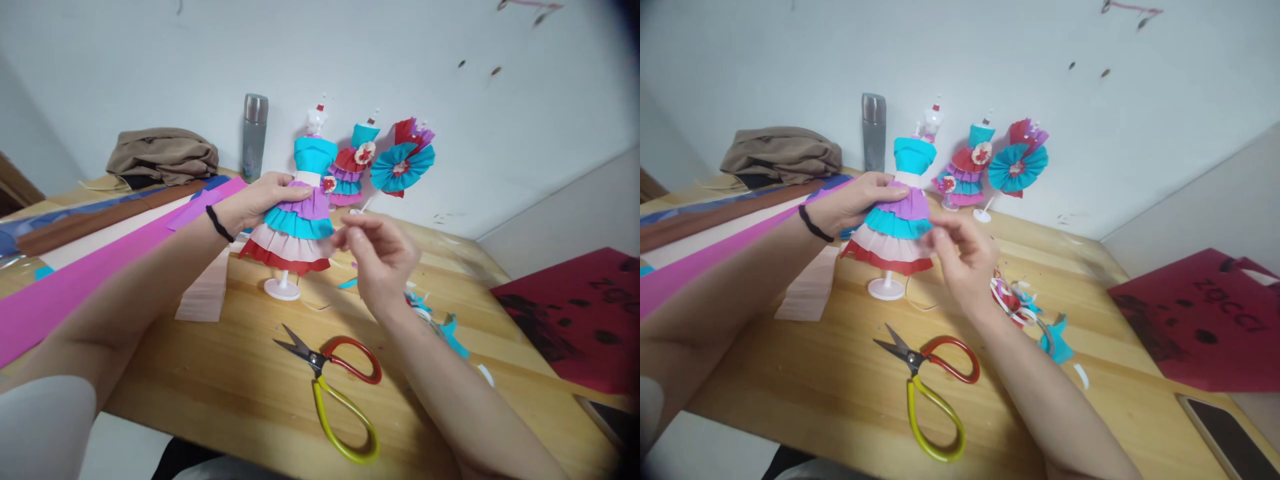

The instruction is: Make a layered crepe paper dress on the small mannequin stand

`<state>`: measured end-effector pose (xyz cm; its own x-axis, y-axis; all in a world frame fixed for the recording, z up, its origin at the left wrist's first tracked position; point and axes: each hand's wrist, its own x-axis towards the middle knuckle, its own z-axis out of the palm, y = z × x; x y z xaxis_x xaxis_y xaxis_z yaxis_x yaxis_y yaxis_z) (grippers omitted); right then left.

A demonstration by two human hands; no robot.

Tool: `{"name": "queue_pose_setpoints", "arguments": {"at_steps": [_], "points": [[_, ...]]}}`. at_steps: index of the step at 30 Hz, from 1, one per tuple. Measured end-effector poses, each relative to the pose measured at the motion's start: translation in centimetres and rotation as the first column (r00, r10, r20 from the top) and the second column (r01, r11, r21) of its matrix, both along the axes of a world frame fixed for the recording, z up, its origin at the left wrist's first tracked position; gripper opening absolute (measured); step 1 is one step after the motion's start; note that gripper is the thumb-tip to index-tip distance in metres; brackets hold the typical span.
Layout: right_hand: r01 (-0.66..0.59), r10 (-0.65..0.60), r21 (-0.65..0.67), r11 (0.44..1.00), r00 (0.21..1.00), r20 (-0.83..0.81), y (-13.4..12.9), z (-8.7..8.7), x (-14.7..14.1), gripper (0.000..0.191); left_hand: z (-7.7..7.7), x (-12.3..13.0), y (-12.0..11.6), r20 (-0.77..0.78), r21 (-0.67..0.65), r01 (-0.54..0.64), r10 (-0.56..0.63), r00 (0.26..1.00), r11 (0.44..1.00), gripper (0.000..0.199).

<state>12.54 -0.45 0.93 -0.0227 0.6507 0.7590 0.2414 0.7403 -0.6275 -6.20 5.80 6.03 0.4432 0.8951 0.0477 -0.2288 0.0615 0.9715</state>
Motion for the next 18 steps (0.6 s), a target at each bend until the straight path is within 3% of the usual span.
{"name": "queue_pose_setpoints", "arguments": {"at_steps": [1,3,5,8,18], "points": [[0.092,-0.093,-0.011,0.996,0.995,-0.044,0.4,0.2,0.1,0.015,0.0,0.0,0.0,0.004,0.011,0.007,-0.007,1.0,1.0,0.016],[0.135,-0.135,-0.103,0.985,0.991,0.009,1.2,0.4,0.4,0.022,-0.1,-0.1,0.1,0.009,0.033,0.018,-0.018,1.0,0.999,0.013],[0.062,-0.023,-0.243,0.968,0.987,0.162,1.9,0.5,0.7,0.03,-0.2,-0.1,0.2,0.023,0.055,0.026,-0.028,0.999,0.998,0.01],[0.033,0.117,-0.435,0.9,0.943,0.312,2.6,-0.1,0.7,0.039,-0.2,-0.2,0.2,0.039,0.092,0.042,-0.045,0.998,0.995,0.009],[-0.004,0.241,-0.628,0.778,0.925,0.294,3.4,-1.4,1.0,0.034,-1.1,-0.8,1.3,-0.051,0.166,0.041,-0.033,0.998,0.985,0.008]]}}
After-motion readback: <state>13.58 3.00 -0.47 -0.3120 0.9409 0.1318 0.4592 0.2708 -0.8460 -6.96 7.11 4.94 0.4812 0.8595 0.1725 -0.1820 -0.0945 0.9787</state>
